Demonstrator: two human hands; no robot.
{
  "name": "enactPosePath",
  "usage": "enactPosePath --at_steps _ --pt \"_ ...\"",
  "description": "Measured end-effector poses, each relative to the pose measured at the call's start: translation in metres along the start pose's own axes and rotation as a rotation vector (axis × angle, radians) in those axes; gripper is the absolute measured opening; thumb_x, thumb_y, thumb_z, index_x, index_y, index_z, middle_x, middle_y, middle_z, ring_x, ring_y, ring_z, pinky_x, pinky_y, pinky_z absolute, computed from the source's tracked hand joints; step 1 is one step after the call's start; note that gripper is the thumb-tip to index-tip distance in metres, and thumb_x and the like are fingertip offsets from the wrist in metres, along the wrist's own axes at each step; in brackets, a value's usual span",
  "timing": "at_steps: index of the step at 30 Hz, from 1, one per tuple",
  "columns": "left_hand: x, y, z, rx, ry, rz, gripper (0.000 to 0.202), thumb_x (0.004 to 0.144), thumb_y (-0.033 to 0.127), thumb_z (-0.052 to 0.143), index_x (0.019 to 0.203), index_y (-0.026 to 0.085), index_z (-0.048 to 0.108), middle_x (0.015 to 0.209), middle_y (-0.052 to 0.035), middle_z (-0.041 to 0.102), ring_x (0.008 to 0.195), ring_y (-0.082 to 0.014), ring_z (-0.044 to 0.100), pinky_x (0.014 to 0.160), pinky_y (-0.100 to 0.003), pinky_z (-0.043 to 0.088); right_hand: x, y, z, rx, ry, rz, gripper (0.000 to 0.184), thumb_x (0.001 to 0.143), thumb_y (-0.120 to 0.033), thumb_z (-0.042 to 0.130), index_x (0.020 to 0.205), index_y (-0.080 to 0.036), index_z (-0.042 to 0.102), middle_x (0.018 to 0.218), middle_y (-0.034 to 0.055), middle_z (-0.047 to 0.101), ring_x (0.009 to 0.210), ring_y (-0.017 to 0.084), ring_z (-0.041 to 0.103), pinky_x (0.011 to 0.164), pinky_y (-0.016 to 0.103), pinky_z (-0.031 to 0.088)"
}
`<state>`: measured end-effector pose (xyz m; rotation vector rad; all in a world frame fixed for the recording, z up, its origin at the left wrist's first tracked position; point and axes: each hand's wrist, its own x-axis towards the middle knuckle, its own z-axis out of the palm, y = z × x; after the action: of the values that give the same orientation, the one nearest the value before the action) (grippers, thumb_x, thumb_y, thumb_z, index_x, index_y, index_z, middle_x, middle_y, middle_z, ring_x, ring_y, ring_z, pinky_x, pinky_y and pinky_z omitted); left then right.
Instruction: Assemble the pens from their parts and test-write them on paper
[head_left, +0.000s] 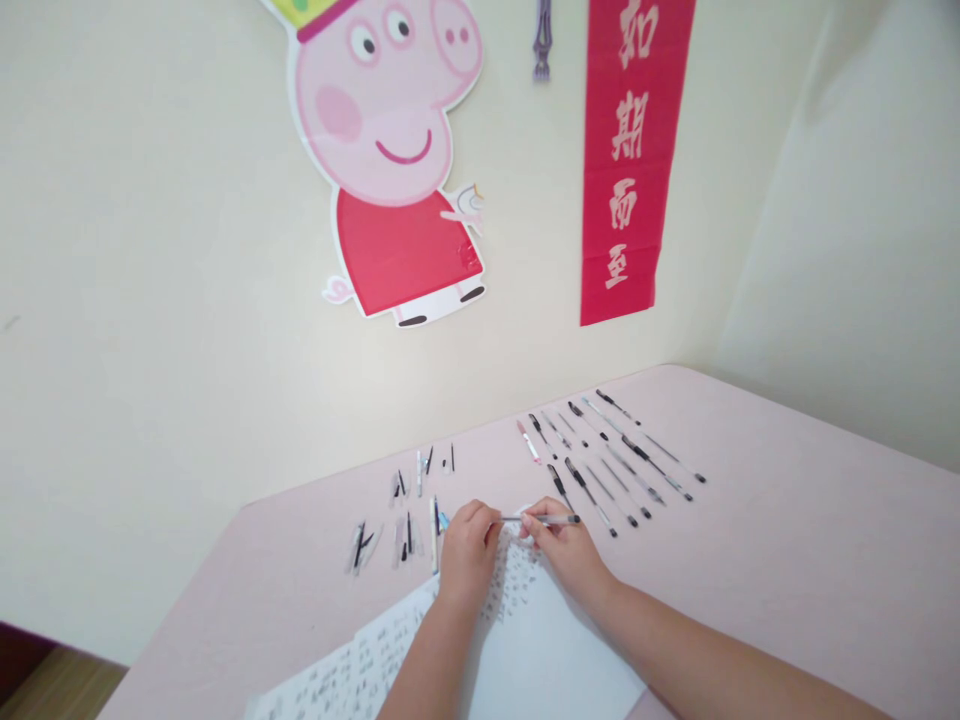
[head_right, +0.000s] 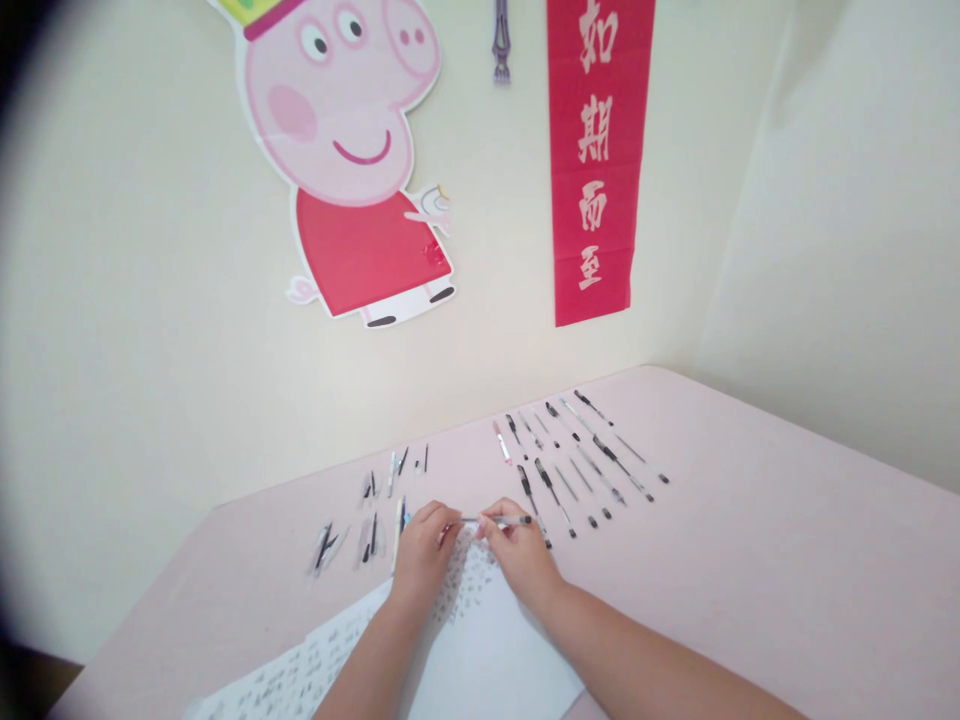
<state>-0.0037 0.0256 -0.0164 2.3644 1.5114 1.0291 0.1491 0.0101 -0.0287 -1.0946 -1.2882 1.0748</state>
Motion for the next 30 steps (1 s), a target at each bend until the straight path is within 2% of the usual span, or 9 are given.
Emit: enactPosePath --at_steps 12,17,23,27,30 --pt "0.0008 0.0028 -0.0035 0.015 0.008 -0.006 0.017 0.081 0.019 0.047 0.073 0.019 0.062 0.073 -0.0049 0.059 0.073 -0.0184 0.055 0.067 -0.030 0.042 -0.0008 -0.0013 0.0027 0.046 0.012 0.014 0.023 0.078 -0.041 0.055 0.073 -0.018 0.055 0.066 -0.0004 0.058 0.053 0.011 0.050 0.049 0.023 0.044" --pt "0.0011 0.0049 -0.0046 0.055 -0.031 0.017 0.019 0.081 0.018 0.046 0.072 0.019 0.062 0.073 -0.0054 0.059 0.074 -0.0189 0.055 0.066 -0.029 0.041 -0.0016 -0.0025 0.0052 0.077 0.026 0.024 0.023 0.078 -0.041 0.055 0.072 -0.019 0.053 0.064 -0.0009 0.058 0.054 0.011 0.051 0.050 0.024 0.045" --pt "0.0003 0.0057 -0.0049 0.041 -0.022 0.008 0.018 0.080 0.016 0.046 0.072 0.019 0.061 0.073 -0.0049 0.059 0.073 -0.0183 0.055 0.066 -0.029 0.041 -0.0008 -0.0009 0.0054 0.045 0.028 0.035 0.024 0.078 -0.042 0.055 0.071 -0.019 0.052 0.062 -0.0017 0.057 0.051 0.011 0.049 0.048 0.023 0.042" --pt "-0.0001 0.0051 -0.0034 -0.005 -0.004 -0.034 0.014 0.079 0.015 0.046 0.074 0.018 0.059 0.075 -0.0044 0.058 0.074 -0.0180 0.055 0.067 -0.029 0.041 0.0005 -0.0016 0.0044 -0.030 -0.005 0.009 0.023 0.080 -0.041 0.052 0.073 -0.019 0.052 0.062 -0.0019 0.055 0.050 0.011 0.047 0.048 0.023 0.040" --pt "-0.0002 0.0018 -0.0023 -0.018 0.004 -0.066 0.012 0.078 0.015 0.047 0.076 0.019 0.058 0.077 -0.0039 0.058 0.075 -0.0181 0.054 0.067 -0.030 0.041 0.0008 -0.0047 0.0027 -0.062 0.007 -0.059 0.021 0.081 -0.040 0.051 0.078 -0.019 0.054 0.068 -0.0001 0.056 0.058 0.013 0.050 0.053 0.024 0.041"
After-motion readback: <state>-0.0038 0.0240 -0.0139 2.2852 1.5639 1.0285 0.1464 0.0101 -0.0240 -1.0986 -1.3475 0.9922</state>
